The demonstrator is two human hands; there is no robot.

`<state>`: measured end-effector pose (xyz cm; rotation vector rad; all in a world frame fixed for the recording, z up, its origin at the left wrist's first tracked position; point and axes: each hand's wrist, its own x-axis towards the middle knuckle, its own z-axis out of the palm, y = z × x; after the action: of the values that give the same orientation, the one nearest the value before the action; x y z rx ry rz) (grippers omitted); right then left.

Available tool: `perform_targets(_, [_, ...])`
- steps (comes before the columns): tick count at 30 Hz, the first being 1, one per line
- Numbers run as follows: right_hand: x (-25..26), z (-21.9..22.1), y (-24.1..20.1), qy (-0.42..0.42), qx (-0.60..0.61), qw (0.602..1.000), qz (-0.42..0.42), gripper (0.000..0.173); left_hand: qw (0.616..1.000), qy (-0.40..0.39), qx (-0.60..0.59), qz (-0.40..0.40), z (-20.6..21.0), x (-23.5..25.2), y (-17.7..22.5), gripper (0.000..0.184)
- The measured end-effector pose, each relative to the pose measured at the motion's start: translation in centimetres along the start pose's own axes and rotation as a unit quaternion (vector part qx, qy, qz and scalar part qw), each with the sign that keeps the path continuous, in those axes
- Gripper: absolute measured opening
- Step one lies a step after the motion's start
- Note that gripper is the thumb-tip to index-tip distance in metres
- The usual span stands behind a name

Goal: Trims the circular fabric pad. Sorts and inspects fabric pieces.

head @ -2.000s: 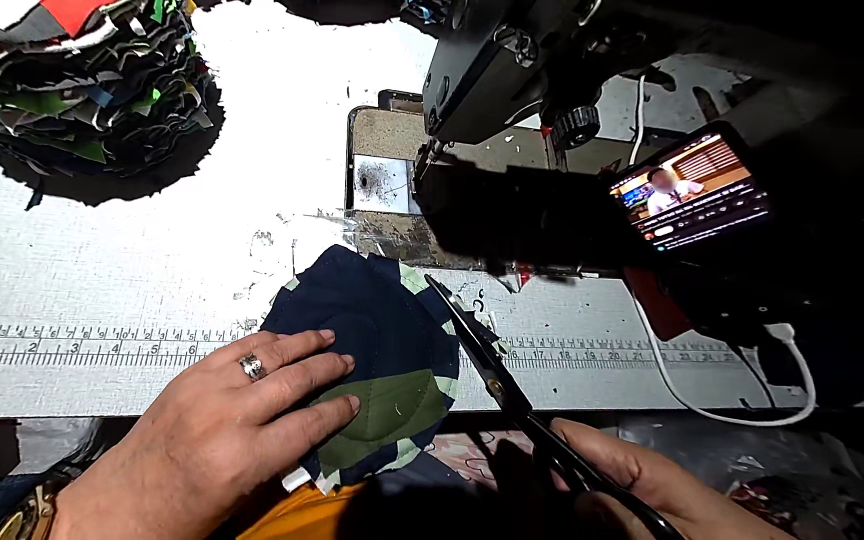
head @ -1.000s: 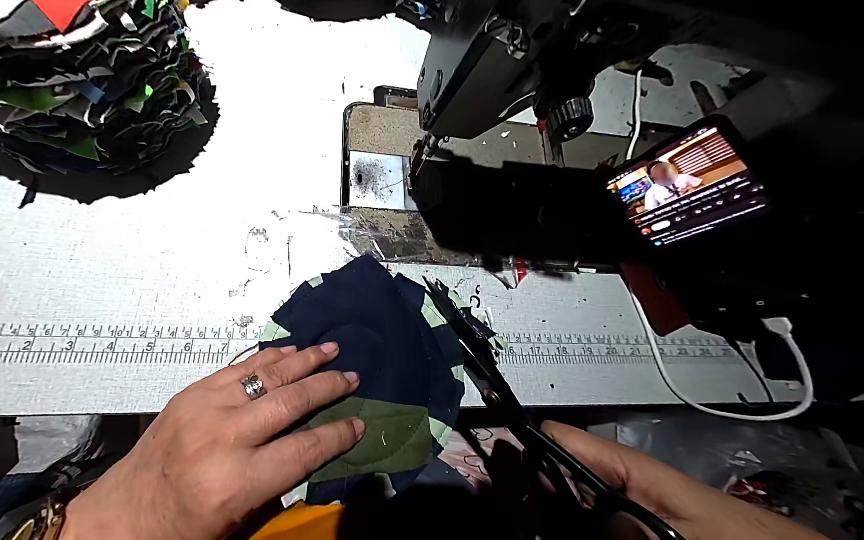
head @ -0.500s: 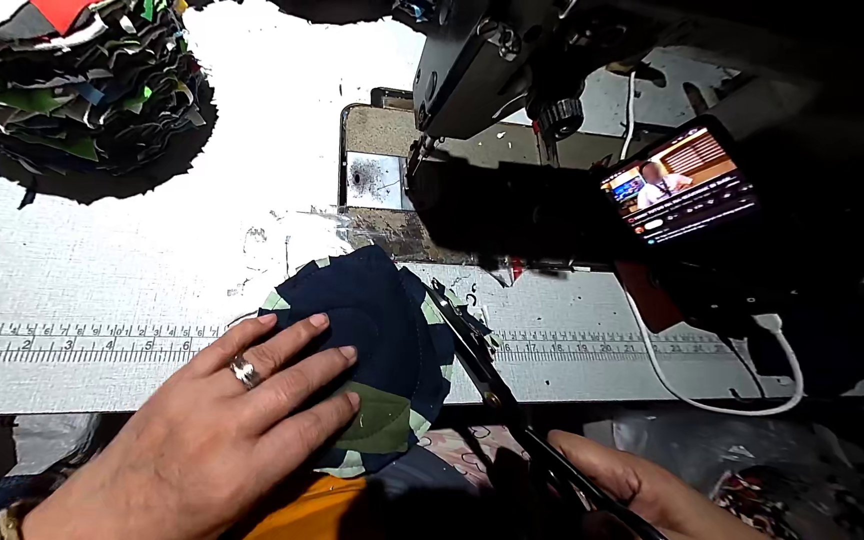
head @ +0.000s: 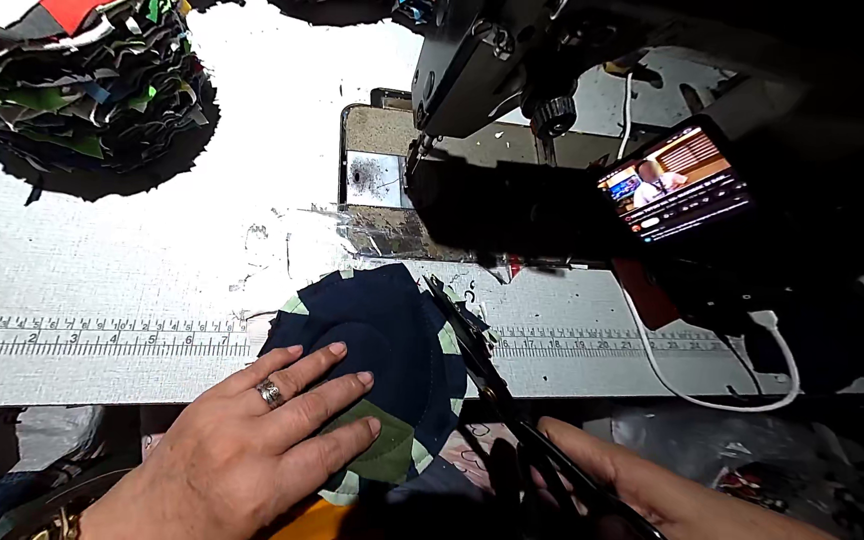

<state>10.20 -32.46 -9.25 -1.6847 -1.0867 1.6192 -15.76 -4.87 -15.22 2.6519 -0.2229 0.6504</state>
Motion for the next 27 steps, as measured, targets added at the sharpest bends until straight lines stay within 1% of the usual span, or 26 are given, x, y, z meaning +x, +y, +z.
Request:
perform_targets(4, [0.2,0.0,0.0,0.011,0.014,1.0,-0.012,0.052,1.0,0.01,-0.01,0.0,0.1,-0.1,-0.2,0.034])
perform_targets(13, [-0.1,1.7,-0.5,0.096,0.041,0.994,-0.011,0.037,1.0,0.004,-0.008,-0.019,-0.9,0.2,-1.2,0.037])
perform_targets(16, [-0.2,1.5,-0.5,0.091,0.05,0.995,-0.012,0.033,1.0,0.002,-0.002,-0.02,-1.1,0.3,-1.3,0.036])
perform_targets(18, [-0.5,0.9,-0.2,0.06,0.051,0.997,-0.005,0.038,1.0,0.006,0.012,-0.022,-1.3,0.4,-1.5,0.035])
perform_targets(19, [-0.7,0.6,0.1,0.037,0.043,0.998,0.0,0.047,0.999,0.008,0.02,-0.024,-1.5,0.4,-1.6,0.034])
perform_targets(21, [-1.1,0.2,0.4,0.006,0.018,1.0,0.011,0.057,0.999,0.006,0.03,-0.027,-1.7,0.5,-1.8,0.034])
perform_targets(24, [-1.1,0.0,0.2,-0.01,-0.005,1.0,0.014,0.058,1.0,-0.005,0.009,-0.014,-1.9,0.6,-2.1,0.032])
perform_targets(27, [-0.7,-0.2,0.0,-0.011,0.004,1.0,0.012,0.057,1.0,-0.021,-0.019,0.015,-2.0,1.0,-2.4,0.032])
